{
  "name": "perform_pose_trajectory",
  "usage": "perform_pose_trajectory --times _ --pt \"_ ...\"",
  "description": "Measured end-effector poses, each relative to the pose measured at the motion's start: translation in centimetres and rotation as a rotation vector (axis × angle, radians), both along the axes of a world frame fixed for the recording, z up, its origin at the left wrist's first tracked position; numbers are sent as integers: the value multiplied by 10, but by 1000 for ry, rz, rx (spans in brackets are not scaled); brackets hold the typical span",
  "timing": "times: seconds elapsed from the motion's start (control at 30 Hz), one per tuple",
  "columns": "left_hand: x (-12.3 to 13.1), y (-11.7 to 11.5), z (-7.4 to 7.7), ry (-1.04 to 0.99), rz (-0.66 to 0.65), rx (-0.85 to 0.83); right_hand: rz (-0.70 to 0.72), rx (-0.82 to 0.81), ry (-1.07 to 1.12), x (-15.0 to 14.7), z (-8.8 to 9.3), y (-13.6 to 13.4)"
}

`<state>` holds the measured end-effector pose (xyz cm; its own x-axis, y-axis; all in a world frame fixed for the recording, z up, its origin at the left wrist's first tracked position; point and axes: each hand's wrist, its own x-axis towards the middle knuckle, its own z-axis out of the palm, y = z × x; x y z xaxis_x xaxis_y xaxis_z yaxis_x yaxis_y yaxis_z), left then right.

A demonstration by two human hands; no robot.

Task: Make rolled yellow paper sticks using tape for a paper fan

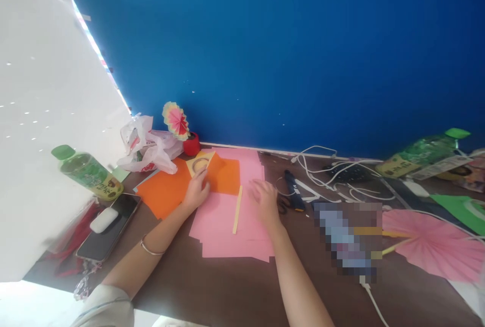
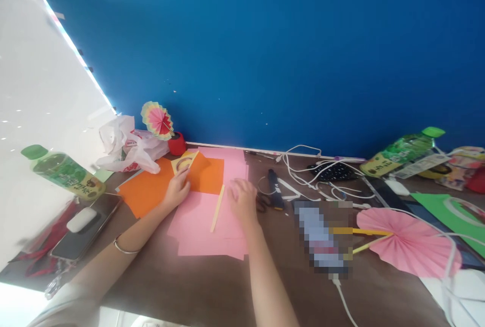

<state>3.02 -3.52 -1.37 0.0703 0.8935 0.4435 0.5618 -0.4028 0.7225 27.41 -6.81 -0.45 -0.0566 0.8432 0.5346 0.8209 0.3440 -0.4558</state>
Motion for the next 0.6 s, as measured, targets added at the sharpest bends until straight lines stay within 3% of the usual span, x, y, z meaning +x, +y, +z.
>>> perform_pose_trajectory --times 0.17,0.3,0.37,0.5,0.6 --pt "4 -7 4 133 -79 13 -337 108 67 21 -6 5" --pt "5 -8 6 222 -187 42 -369 104 32 16 -8 4" --pt "4 -7 5 243 -124 69 -336 97 20 11 -7 3" --pt "-2 -3 4 293 153 69 -296 88 34 5 -8 2" --pt "-6 0 2 315 211 33 -289 80 41 7 -10 3"
